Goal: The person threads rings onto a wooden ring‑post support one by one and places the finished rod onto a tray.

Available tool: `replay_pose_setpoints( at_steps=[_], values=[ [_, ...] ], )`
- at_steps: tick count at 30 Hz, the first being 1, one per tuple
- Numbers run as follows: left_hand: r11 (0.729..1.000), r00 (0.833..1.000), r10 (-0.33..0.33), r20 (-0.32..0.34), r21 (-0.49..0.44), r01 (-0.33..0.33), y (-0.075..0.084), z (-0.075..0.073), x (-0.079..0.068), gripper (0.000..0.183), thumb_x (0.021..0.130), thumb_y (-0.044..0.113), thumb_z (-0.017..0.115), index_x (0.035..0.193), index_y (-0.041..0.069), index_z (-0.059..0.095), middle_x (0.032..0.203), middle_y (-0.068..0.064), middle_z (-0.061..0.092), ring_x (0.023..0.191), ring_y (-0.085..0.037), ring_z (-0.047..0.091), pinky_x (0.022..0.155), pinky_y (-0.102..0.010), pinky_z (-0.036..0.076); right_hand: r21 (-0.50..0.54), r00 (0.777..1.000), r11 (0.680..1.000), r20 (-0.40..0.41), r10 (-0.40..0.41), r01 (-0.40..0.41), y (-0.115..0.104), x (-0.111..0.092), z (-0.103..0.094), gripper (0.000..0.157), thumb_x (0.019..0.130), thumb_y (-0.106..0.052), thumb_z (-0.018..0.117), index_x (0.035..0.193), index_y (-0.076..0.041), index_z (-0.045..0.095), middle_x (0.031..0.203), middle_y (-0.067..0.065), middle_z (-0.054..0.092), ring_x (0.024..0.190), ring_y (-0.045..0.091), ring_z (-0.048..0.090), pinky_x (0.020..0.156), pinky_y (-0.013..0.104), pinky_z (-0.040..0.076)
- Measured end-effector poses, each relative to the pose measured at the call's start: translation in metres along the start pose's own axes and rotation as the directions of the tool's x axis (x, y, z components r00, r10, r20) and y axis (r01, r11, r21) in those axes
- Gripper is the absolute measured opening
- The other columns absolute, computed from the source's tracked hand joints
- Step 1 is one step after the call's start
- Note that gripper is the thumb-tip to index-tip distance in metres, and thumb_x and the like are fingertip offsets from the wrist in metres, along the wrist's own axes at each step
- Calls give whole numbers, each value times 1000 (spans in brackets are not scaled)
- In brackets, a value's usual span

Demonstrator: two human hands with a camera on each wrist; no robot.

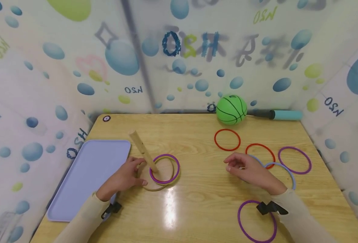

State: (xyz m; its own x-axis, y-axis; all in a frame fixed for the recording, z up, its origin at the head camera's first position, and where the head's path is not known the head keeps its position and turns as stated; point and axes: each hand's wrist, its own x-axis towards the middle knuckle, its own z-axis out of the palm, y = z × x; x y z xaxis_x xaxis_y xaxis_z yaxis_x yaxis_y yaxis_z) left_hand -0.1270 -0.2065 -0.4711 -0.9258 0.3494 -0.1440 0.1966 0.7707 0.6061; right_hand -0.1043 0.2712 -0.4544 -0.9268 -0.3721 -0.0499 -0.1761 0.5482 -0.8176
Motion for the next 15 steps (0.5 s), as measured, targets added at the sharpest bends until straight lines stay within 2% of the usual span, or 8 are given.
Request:
replay_pose_setpoints(
  at_steps=[6,12,15],
  values=[
    [1000,1000,-14,9,-7,14,0,0,2,87,75,19,95,152,9,56,126,-18,55,101,-22,52,90,-42,51,-23,999,999,16,-41,41,14,-33,-10,23,103,-15,69,125,-8,69,112,7,72,100,1,64,79,24,57],
    [999,999,-38,21,-5,38,2,-1,4,88,76,20,95,154,11,55,125,-15,54,98,-20,52,87,-39,51,-86,993,990,-16,-113,112,35,-61,-12,27,95,-7,76,121,-11,72,107,-1,76,98,1,68,82,20,56],
    [999,999,-39,18,-15,40,1,-1,2,88,76,19,95,153,10,55,122,-15,54,96,-20,51,85,-38,50,-80,992,989,-3,-128,127,42,-75,-12,29,93,-4,79,120,-11,72,107,-2,76,96,3,69,81,20,56]
  ],
)
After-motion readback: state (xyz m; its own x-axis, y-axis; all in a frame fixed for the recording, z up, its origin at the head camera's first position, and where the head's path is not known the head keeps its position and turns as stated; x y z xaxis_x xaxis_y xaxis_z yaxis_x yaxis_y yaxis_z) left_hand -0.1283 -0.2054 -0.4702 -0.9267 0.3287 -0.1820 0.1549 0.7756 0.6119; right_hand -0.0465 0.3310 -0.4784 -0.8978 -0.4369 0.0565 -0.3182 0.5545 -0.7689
